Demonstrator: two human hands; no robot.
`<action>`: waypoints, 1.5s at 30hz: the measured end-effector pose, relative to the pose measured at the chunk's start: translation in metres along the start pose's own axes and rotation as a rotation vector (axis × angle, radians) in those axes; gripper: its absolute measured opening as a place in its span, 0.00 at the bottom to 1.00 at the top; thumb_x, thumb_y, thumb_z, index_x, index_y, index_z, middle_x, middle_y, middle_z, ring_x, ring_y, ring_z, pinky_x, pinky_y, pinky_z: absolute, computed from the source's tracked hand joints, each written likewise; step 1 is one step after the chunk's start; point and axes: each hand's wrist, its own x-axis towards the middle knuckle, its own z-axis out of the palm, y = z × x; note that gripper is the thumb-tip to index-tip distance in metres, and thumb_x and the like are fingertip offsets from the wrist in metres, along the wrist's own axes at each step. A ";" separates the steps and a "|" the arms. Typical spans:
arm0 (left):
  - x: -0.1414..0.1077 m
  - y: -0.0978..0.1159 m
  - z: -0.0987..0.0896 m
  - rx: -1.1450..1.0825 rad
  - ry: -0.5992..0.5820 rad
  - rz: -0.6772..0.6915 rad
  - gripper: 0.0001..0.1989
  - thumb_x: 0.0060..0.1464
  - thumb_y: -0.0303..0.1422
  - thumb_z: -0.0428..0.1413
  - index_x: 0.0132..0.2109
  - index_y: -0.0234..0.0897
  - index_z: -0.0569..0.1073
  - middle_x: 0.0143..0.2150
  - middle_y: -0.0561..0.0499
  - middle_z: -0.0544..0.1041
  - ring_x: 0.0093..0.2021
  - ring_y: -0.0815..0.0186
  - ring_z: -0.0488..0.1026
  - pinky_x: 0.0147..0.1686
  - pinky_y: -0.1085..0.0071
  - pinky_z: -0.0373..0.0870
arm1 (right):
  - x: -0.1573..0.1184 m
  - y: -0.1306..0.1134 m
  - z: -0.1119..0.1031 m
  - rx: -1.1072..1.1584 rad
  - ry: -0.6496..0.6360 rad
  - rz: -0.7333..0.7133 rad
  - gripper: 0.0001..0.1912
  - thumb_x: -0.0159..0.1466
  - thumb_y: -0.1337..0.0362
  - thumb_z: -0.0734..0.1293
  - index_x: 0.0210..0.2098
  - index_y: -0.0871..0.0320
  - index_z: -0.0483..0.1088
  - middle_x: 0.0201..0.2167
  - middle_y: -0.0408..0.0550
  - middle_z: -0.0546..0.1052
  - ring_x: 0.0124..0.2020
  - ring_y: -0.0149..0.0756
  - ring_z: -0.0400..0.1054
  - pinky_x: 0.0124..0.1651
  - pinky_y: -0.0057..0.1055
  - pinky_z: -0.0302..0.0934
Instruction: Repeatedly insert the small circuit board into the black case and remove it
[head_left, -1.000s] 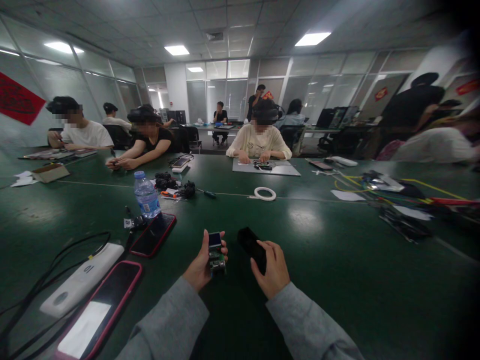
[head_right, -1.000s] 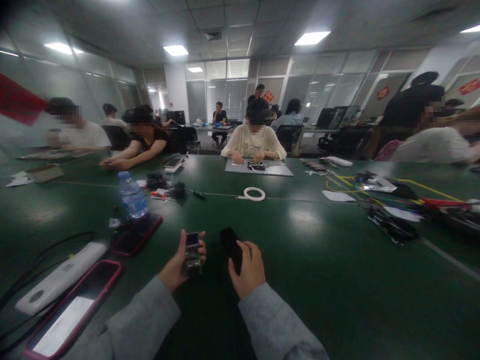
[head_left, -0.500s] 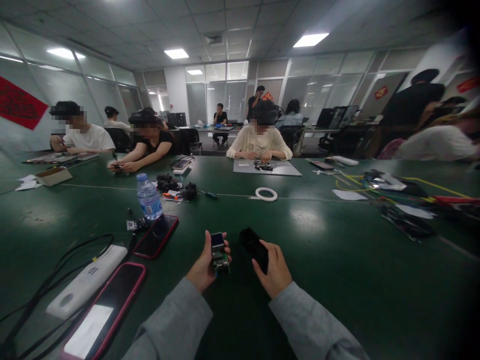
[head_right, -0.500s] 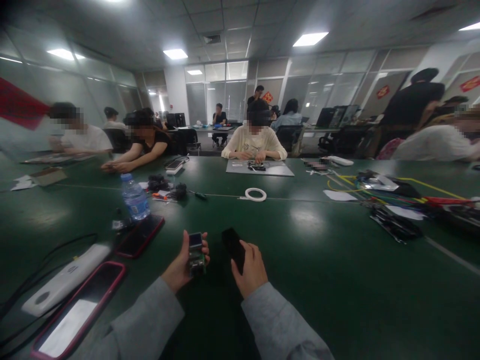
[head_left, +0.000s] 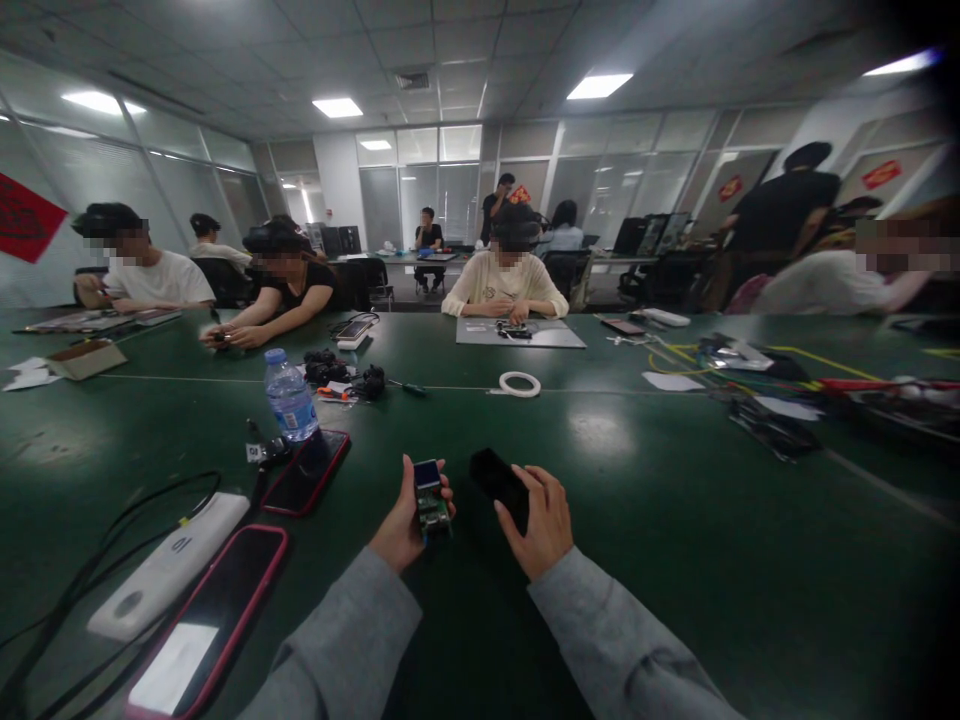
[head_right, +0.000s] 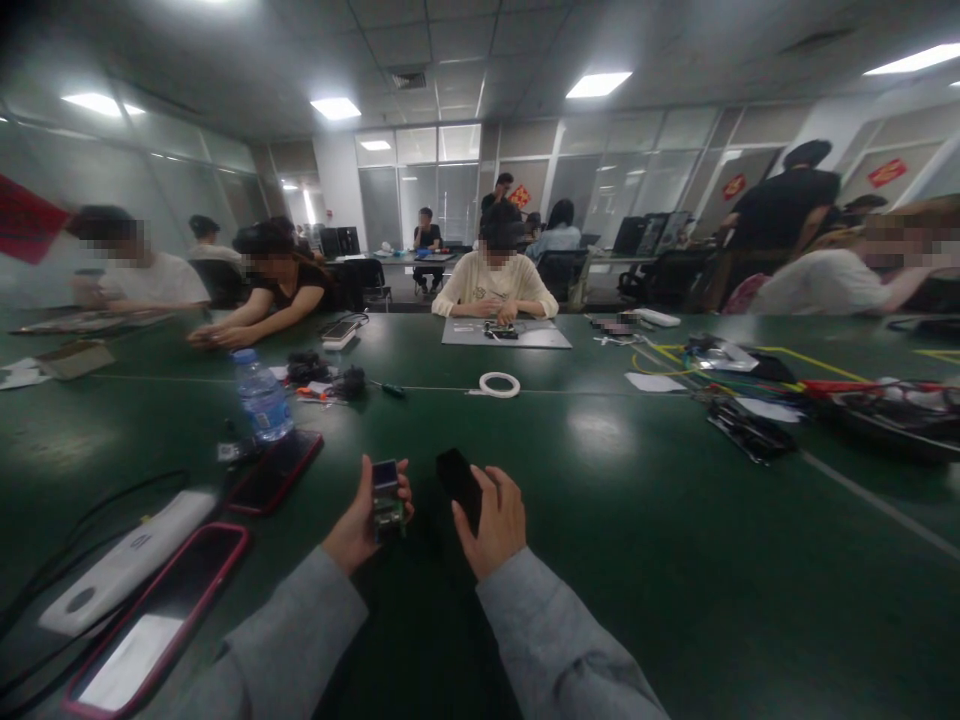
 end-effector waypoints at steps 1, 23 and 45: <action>0.000 0.000 0.000 -0.006 -0.009 -0.002 0.28 0.49 0.51 0.51 0.50 0.35 0.65 0.34 0.50 0.69 0.30 0.71 0.69 0.34 0.70 0.70 | 0.000 0.002 0.001 0.004 -0.013 0.011 0.28 0.60 0.53 0.61 0.55 0.60 0.55 0.51 0.58 0.58 0.51 0.49 0.56 0.47 0.47 0.60; 0.010 -0.001 -0.007 -0.098 0.034 -0.010 0.26 0.50 0.48 0.53 0.50 0.35 0.65 0.34 0.50 0.70 0.30 0.70 0.69 0.33 0.70 0.70 | 0.003 0.014 0.003 0.231 0.046 0.143 0.26 0.61 0.59 0.62 0.55 0.62 0.55 0.46 0.56 0.66 0.48 0.43 0.63 0.50 0.42 0.61; 0.005 -0.002 0.000 0.032 -0.049 0.051 0.29 0.51 0.53 0.46 0.53 0.38 0.66 0.61 0.44 0.61 0.57 0.50 0.62 0.53 0.47 0.60 | 0.009 -0.003 -0.008 0.215 0.045 -0.276 0.29 0.55 0.72 0.64 0.56 0.58 0.55 0.51 0.57 0.61 0.52 0.47 0.58 0.50 0.47 0.60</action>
